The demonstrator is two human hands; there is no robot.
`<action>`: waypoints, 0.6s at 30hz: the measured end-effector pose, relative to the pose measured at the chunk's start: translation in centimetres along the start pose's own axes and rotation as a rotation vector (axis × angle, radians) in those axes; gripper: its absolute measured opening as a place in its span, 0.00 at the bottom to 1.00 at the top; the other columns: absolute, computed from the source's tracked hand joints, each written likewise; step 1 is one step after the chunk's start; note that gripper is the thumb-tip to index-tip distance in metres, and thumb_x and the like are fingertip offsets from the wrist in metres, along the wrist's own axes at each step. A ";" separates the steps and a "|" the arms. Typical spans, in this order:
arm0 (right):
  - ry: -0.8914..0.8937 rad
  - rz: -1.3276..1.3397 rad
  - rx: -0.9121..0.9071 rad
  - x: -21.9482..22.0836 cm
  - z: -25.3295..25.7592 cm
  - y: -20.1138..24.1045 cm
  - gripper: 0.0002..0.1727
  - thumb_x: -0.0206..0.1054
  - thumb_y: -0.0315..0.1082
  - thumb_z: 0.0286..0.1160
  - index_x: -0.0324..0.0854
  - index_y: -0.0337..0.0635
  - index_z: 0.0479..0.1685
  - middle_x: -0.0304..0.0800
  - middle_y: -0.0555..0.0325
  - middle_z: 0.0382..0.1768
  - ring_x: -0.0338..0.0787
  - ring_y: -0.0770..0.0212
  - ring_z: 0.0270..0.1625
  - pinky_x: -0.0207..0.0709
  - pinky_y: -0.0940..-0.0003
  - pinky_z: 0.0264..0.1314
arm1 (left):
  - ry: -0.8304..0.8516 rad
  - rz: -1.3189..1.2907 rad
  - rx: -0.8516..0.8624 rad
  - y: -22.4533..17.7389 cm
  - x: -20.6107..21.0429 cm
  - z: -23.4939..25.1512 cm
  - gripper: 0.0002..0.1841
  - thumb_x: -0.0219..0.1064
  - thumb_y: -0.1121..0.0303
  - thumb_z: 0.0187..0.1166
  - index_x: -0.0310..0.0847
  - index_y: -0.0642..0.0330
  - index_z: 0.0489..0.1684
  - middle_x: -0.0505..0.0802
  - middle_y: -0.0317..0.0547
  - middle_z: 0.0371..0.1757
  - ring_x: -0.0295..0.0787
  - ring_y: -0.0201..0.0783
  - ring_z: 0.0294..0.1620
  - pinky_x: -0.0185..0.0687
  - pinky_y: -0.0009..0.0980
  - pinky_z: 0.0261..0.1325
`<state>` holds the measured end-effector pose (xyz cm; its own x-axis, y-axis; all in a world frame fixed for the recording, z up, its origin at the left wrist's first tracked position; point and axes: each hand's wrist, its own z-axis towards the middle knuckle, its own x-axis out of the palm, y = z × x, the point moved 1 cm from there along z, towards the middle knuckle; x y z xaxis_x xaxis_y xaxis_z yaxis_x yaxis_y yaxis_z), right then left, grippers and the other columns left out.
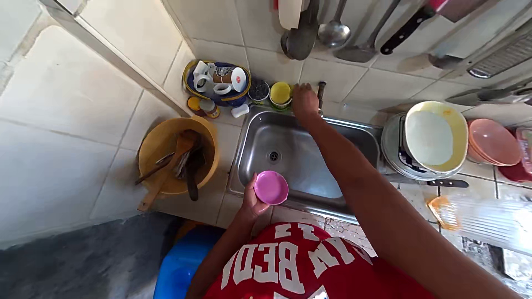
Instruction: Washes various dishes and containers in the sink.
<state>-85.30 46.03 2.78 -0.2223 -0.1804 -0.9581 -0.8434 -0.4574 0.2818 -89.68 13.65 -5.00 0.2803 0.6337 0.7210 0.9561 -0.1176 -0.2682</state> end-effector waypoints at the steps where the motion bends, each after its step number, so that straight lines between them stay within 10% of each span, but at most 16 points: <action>1: 0.040 -0.053 0.057 0.9 1.6 -0.1 0.26 0.59 0.27 0.79 0.73 0.28 0.77 0.76 0.29 0.78 0.66 0.29 0.87 0.67 0.33 0.81 | 0.008 -0.019 0.004 -0.7 0.1 -0.2 0.37 0.36 0.36 0.89 0.75 0.58 0.70 0.91 0.61 0.58 0.91 0.58 0.58 0.87 0.61 0.56; 7: 0.355 -0.134 0.276 4.1 3.3 1.3 0.18 0.59 0.29 0.81 0.82 0.25 0.61 0.84 0.28 0.66 0.83 0.27 0.71 0.73 0.24 0.64 | -0.022 -0.084 0.046 -4.0 0.9 0.7 0.44 0.32 0.28 0.84 0.72 0.57 0.74 0.89 0.64 0.62 0.88 0.64 0.61 0.82 0.70 0.58; 12: 0.255 -0.057 0.257 -1.6 1.9 1.0 0.20 0.57 0.28 0.80 0.78 0.25 0.66 0.82 0.25 0.68 0.82 0.25 0.71 0.75 0.23 0.63 | -0.031 -0.052 0.046 -4.9 2.6 2.0 0.49 0.32 0.19 0.75 0.74 0.52 0.74 0.89 0.58 0.62 0.89 0.57 0.61 0.86 0.61 0.57; 18: 0.087 0.073 -0.251 -3.4 -13.1 2.4 0.20 0.65 0.36 0.76 0.84 0.36 0.63 0.90 0.32 0.54 0.89 0.29 0.61 0.80 0.28 0.60 | 0.275 -0.075 0.035 -3.6 4.8 4.1 0.54 0.30 0.17 0.72 0.73 0.53 0.76 0.86 0.62 0.68 0.84 0.61 0.67 0.81 0.68 0.63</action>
<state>-80.12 34.13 7.38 -0.2262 -0.2905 -0.9298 -0.6766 -0.6398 0.3645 -92.15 20.29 -3.15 0.2258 0.4081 0.8845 0.9729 -0.0484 -0.2261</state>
